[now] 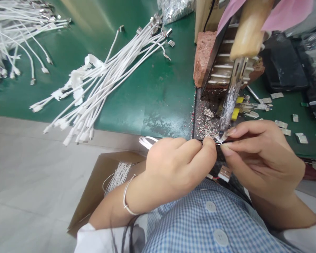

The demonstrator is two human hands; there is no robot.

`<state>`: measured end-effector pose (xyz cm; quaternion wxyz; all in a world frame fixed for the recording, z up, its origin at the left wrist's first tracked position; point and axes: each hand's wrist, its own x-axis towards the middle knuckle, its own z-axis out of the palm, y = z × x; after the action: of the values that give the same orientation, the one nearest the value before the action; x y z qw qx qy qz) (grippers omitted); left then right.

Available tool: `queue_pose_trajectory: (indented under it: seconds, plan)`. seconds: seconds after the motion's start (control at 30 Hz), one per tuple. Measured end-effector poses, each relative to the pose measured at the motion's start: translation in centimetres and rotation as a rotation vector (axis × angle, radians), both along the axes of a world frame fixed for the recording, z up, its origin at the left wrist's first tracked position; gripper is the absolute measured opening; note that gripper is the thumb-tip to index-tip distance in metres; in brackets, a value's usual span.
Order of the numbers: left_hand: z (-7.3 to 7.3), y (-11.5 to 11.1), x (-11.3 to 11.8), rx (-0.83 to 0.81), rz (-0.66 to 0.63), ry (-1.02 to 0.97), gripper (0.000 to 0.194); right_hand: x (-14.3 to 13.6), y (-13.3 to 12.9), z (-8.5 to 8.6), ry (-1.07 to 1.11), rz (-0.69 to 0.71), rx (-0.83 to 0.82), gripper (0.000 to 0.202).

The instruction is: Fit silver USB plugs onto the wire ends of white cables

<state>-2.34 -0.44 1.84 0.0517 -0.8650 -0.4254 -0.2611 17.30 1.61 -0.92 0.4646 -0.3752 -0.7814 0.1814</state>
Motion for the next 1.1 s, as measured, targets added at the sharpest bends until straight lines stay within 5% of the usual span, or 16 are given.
queue_pose_trajectory:
  seconds: [0.4,0.77,1.1]
  plan:
    - [-0.4,-0.5,0.2,-0.020,-0.010,0.001,0.020,0.6,-0.6,-0.3,-0.052,0.044,0.043,0.018]
    - [-0.7,-1.0,0.0,-0.033,-0.042,-0.055,0.020,0.8,-1.2,-0.8,0.260,0.011,-0.138,0.030]
    - [-0.2,-0.8,0.1,-0.031,-0.059,-0.042,0.019,0.7,-0.6,-0.6,0.162,0.059,-0.150,0.020]
